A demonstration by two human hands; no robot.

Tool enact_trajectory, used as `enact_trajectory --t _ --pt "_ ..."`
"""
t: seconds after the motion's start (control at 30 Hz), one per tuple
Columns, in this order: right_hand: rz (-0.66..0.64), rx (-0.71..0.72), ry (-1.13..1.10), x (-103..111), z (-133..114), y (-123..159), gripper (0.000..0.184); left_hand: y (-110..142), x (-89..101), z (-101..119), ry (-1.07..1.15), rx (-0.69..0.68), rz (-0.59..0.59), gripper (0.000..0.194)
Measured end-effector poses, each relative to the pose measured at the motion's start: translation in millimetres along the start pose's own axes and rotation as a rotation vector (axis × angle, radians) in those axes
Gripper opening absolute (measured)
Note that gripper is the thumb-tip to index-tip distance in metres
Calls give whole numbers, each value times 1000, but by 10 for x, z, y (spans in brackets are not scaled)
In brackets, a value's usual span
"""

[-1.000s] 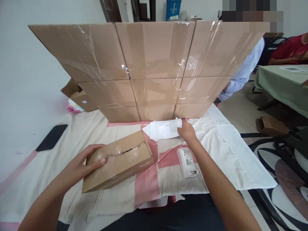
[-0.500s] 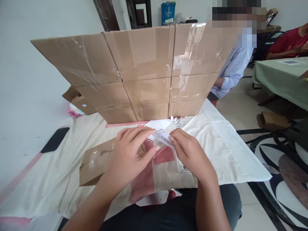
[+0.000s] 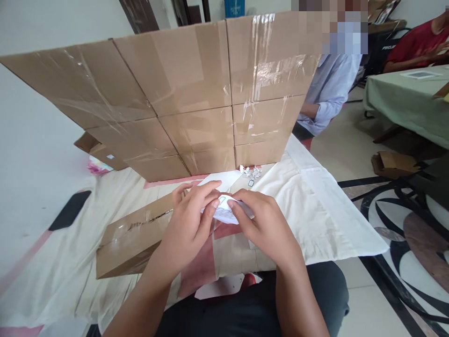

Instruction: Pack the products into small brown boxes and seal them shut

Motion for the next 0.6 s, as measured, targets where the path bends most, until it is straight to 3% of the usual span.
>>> enact_trajectory --t 0.13,0.33,0.6 --pt "20 42 -63 23 -64 24 17 16 -4 30 -39 -31 80 29" --pt "24 91 -53 1 -165 112 18 167 126 133 -173 -96 339 14" --pt "-24 245 140 -68 -343 226 27 212 178 137 -113 -149 363 16"
Point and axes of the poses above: each hand's wrist, its own y-axis away from the middle knuckle, its own x-axis out of the back of the hand, z = x × y, the point moved 9 cm from there along -y, towards the middle knuckle, and after that the axes turned 9 degrees about -x, right-handed, at the moved point
